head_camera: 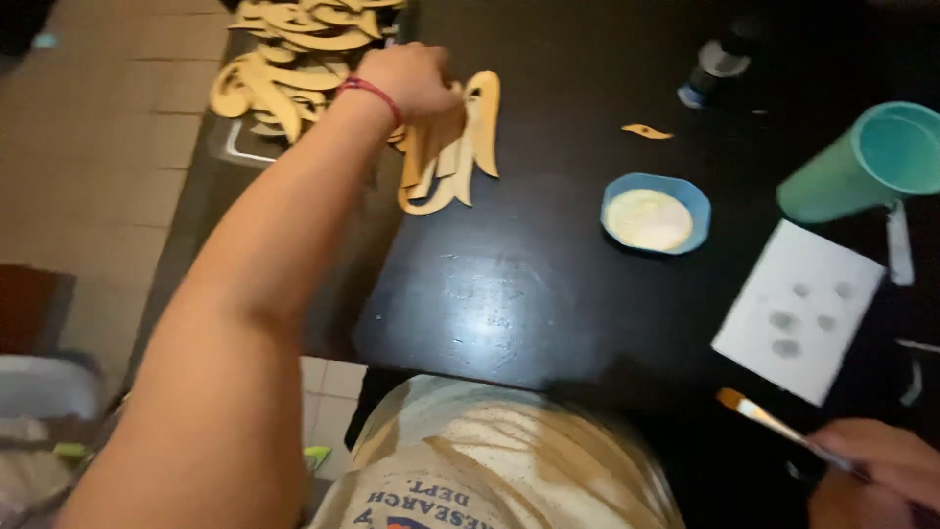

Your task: Applying glue or paint to wooden letters and decorative cutouts using a brush for assembly.

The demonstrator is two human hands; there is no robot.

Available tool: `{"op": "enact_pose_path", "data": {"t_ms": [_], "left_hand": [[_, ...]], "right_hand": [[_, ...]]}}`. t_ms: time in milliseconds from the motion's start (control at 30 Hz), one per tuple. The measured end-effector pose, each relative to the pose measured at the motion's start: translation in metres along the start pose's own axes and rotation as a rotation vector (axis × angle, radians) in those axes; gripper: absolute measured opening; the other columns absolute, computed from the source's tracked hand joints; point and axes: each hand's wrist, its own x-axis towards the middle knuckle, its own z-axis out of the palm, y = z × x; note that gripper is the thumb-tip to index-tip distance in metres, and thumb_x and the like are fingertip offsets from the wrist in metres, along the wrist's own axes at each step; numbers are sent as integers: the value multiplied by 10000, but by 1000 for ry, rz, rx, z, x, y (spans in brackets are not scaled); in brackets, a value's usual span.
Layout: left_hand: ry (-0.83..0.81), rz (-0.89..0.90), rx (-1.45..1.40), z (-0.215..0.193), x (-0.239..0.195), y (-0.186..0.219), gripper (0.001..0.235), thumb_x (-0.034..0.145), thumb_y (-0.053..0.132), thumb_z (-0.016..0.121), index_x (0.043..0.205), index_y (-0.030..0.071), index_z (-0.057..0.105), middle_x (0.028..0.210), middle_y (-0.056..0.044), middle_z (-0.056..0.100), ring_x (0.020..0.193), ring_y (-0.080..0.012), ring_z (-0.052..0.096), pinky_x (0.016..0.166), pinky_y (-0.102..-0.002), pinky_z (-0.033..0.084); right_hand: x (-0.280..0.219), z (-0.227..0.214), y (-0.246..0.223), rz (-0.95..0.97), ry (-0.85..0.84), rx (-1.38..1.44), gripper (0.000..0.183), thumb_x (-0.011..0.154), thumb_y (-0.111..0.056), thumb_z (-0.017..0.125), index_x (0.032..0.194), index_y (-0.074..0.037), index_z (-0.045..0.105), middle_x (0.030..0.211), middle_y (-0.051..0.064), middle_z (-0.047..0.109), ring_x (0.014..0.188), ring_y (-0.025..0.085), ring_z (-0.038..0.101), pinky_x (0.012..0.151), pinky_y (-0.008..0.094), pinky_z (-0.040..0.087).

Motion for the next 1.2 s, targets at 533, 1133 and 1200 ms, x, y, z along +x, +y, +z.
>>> {"op": "enact_pose_path", "data": {"t_ms": [533,1133,1200], "left_hand": [[518,252,130,2,-58,54,383,721,457,533,900,163,703,790,-126,678,809,-359,636,921,-502,365],[470,390,65,73,-159,114,346,794,538,634,889,205,628,718,-16,589,657,-276,595,618,-421,395],[392,392,38,65,-157,107,446,827,640,653,948,211,642,772,-21,621,702,-288,628,638,-436,424]], "right_hand": [[50,96,-207,-309,588,75,119,997,-125,486,1006,-18,537,1006,225,677,874,248,731,880,317,611],[211,65,-205,-268,565,-361,39,1044,28,774,1055,0,749,922,83,698,839,181,661,752,301,505],[227,71,-204,-258,527,-281,25,1017,26,720,1015,1,727,904,78,692,844,167,665,759,288,521]]}}
